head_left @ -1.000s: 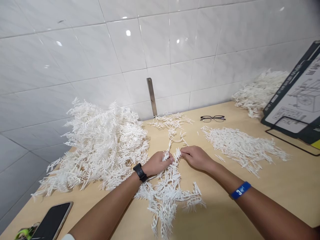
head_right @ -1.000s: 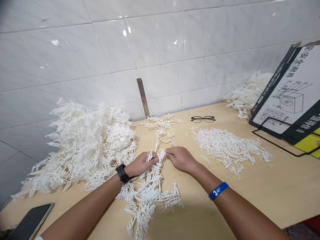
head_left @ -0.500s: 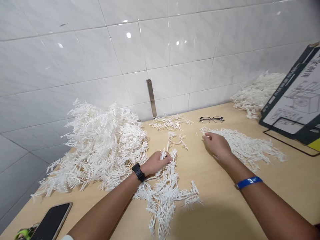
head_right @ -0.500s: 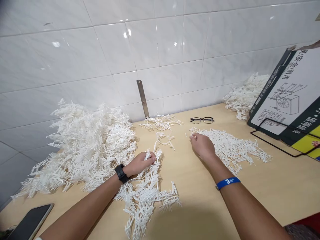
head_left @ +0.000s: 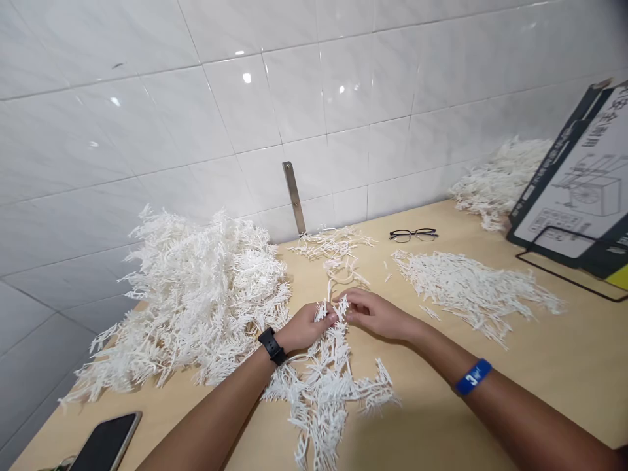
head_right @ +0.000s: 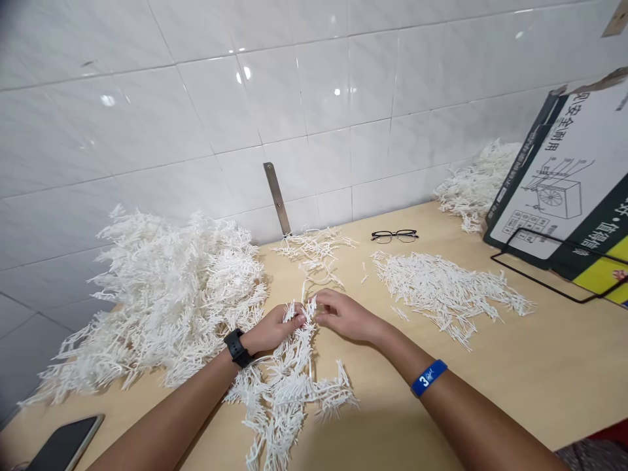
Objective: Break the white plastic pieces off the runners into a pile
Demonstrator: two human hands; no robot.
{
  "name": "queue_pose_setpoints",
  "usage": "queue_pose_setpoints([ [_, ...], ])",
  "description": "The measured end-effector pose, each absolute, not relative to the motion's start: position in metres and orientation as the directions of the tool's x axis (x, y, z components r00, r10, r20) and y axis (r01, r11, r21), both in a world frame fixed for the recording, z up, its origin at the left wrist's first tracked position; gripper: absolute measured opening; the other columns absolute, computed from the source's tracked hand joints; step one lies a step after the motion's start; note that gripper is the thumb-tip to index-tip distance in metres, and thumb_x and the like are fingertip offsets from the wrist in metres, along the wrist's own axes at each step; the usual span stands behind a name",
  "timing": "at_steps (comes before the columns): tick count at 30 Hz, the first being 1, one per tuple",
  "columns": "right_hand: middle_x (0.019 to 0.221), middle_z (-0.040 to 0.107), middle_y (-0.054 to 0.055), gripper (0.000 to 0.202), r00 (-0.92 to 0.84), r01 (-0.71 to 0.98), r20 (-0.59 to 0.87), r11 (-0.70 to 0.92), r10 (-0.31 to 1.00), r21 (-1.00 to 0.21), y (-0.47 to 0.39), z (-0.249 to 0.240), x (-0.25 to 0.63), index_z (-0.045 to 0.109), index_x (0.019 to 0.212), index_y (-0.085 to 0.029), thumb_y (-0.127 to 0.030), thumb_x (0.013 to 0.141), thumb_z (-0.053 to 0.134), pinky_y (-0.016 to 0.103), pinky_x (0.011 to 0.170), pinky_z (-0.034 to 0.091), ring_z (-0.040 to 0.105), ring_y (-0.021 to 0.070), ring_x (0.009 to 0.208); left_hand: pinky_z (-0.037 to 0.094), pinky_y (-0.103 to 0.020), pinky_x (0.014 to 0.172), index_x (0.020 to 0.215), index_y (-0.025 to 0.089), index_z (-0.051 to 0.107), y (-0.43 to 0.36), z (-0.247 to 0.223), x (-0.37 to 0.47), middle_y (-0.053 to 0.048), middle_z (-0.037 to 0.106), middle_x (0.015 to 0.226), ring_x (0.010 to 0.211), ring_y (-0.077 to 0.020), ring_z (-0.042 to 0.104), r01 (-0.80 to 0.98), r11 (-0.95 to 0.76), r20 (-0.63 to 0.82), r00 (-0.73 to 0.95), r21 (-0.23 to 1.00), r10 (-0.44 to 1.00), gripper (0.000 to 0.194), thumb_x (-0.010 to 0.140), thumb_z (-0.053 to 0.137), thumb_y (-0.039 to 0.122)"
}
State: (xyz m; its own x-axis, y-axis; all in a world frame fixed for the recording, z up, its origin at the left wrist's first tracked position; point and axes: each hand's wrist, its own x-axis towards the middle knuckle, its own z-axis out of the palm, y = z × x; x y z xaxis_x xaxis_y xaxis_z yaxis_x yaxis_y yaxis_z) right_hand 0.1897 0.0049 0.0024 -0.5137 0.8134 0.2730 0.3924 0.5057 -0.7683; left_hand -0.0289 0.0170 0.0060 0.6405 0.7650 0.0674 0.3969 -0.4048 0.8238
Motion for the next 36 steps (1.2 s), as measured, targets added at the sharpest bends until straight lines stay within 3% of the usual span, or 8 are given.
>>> queue_pose_setpoints([
  [3, 0.082, 0.058, 0.002, 0.015, -0.508, 0.421, 0.263, 0.503, 0.820, -0.755, 0.007, 0.000, 0.189, 0.061, 0.075, -0.017, -0.027, 0.087, 0.059, 0.027, 0.067, 0.041, 0.051, 0.0148, 0.074, 0.042, -0.026, 0.079, 0.081, 0.015, 0.057, 0.017, 0.006, -0.029, -0.002, 0.061, 0.079, 0.076, -0.0150, 0.053, 0.401, -0.401, 0.060, 0.642, 0.824, 0.764, 0.039, 0.091, 0.046, 0.052],
  [8, 0.072, 0.057, 0.000, 0.019, -0.540, 0.444, 0.223, 0.499, 0.812, -0.744, 0.005, 0.002, 0.192, 0.059, 0.072, -0.018, -0.027, 0.088, 0.055, 0.025, 0.063, 0.036, 0.050, 0.0142, 0.069, 0.042, -0.025, 0.077, 0.082, 0.015, 0.057, 0.017, 0.007, -0.029, -0.002, 0.061, 0.079, 0.076, -0.0148, 0.054, 0.422, -0.397, 0.035, 0.649, 0.815, 0.760, 0.038, 0.092, 0.046, 0.050],
  [13, 0.059, 0.048, -0.002, 0.027, -0.475, 0.642, 0.234, 0.516, 0.848, -0.567, 0.000, 0.006, 0.189, 0.042, 0.058, -0.019, -0.021, 0.084, 0.048, 0.026, 0.056, 0.025, 0.040, 0.0127, 0.057, 0.043, -0.025, 0.079, 0.082, 0.015, 0.059, 0.016, 0.010, -0.028, -0.002, 0.063, 0.081, 0.079, -0.0149, 0.055, 0.428, -0.411, 0.031, 0.662, 0.805, 0.749, 0.033, 0.091, 0.047, 0.044],
  [16, 0.057, 0.050, -0.001, 0.023, -0.308, 0.763, 0.284, 0.414, 0.908, -0.496, 0.004, 0.009, 0.197, 0.042, 0.058, -0.020, -0.018, 0.080, 0.047, 0.027, 0.055, 0.021, 0.039, 0.0131, 0.055, 0.043, -0.024, 0.077, 0.079, 0.015, 0.060, 0.014, 0.011, -0.027, -0.001, 0.062, 0.077, 0.076, -0.0146, 0.055, 0.467, -0.367, -0.010, 0.628, 0.804, 0.778, 0.026, 0.088, 0.049, 0.037],
  [21, 0.054, 0.049, 0.000, 0.027, 0.163, 0.835, 0.259, 0.006, 0.952, -0.550, 0.020, 0.011, 0.241, 0.040, 0.057, -0.021, -0.028, 0.082, 0.047, 0.028, 0.053, 0.022, 0.041, 0.0148, 0.054, 0.042, -0.024, 0.073, 0.075, 0.015, 0.058, 0.013, 0.012, -0.026, 0.000, 0.059, 0.073, 0.072, -0.0134, 0.053, 0.468, -0.333, -0.021, 0.603, 0.819, 0.797, 0.025, 0.086, 0.049, 0.035],
  [25, 0.051, 0.043, -0.002, 0.037, 0.302, 0.793, 0.234, -0.107, 0.924, -0.600, 0.023, 0.012, 0.254, 0.035, 0.056, -0.022, -0.041, 0.081, 0.053, 0.028, 0.051, 0.023, 0.036, 0.0137, 0.051, 0.041, -0.024, 0.074, 0.076, 0.015, 0.058, 0.012, 0.015, -0.025, 0.000, 0.060, 0.073, 0.073, -0.0135, 0.054, 0.479, -0.348, -0.012, 0.601, 0.806, 0.799, 0.028, 0.088, 0.048, 0.039],
  [31, 0.056, 0.032, -0.004, 0.042, -0.020, 0.537, 0.258, 0.228, 0.966, -0.812, 0.005, 0.009, 0.209, 0.032, 0.061, -0.022, -0.049, 0.091, 0.045, 0.025, 0.050, 0.025, 0.033, 0.0117, 0.054, 0.043, -0.024, 0.075, 0.077, 0.015, 0.059, 0.011, 0.016, -0.024, -0.001, 0.061, 0.075, 0.074, -0.0142, 0.055, 0.488, -0.368, -0.004, 0.607, 0.792, 0.795, 0.030, 0.088, 0.046, 0.040],
  [36, 0.058, 0.034, -0.005, 0.041, -0.353, 0.452, 0.177, 0.333, 0.919, -0.828, -0.001, 0.002, 0.184, 0.035, 0.060, -0.020, -0.045, 0.090, 0.047, 0.025, 0.054, 0.028, 0.035, 0.0113, 0.057, 0.043, -0.023, 0.074, 0.076, 0.015, 0.061, 0.011, 0.015, -0.022, -0.001, 0.062, 0.074, 0.074, -0.0143, 0.056, 0.497, -0.390, 0.009, 0.609, 0.775, 0.793, 0.031, 0.090, 0.046, 0.039],
])
